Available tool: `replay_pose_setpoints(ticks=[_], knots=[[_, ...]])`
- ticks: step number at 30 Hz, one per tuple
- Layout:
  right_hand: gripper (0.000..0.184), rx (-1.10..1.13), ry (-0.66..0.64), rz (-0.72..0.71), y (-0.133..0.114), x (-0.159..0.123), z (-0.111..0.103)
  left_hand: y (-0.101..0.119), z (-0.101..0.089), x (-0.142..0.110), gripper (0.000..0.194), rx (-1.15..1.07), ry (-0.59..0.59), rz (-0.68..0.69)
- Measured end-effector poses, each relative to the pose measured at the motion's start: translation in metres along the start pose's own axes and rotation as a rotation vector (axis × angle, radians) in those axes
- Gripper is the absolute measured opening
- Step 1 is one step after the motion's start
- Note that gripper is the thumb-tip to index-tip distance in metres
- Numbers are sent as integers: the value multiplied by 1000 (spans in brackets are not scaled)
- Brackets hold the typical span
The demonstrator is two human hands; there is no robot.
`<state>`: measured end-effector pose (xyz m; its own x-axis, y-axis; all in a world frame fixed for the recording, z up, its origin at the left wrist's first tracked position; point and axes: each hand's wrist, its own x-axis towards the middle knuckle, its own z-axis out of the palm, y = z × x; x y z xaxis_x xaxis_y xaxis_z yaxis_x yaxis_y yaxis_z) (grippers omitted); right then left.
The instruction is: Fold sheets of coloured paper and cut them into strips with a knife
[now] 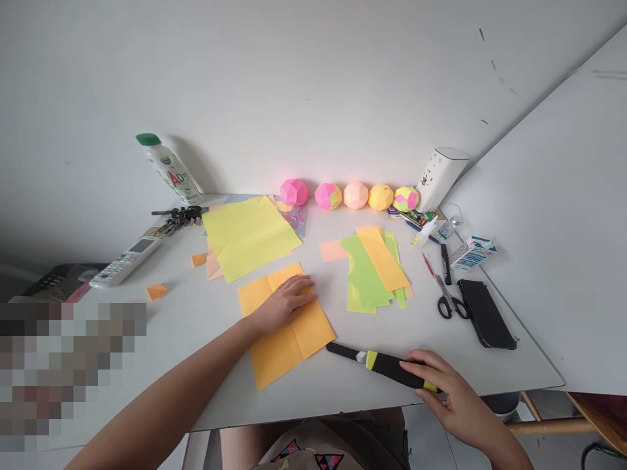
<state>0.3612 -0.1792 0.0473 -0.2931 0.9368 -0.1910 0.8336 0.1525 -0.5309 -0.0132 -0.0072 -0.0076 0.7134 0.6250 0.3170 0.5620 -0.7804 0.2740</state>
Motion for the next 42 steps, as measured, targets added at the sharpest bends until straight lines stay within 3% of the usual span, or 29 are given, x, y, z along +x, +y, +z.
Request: replay_pose_setpoints(ticks=[5,12,19,25,32,42], knots=[[37,-50,41,-23,-8,-3,5,19,3,2,33,101,-17,-84],[37,-73,34,-63,-37,-1,12,49,24,-3,50,165,2,-222],[42,-139,-15,-131,-60,1,15,50,29,-6,68,179,-41,-217],[39,-170,10,-201,-72,9,14,50,26,-6,70,155,-54,-215],[40,-208,11,-220,-71,10,16,51,23,-4,60,124,-66,-197],[43,-210,-16,-191,-68,9,17,52,18,-3,63,125,-123,-207]])
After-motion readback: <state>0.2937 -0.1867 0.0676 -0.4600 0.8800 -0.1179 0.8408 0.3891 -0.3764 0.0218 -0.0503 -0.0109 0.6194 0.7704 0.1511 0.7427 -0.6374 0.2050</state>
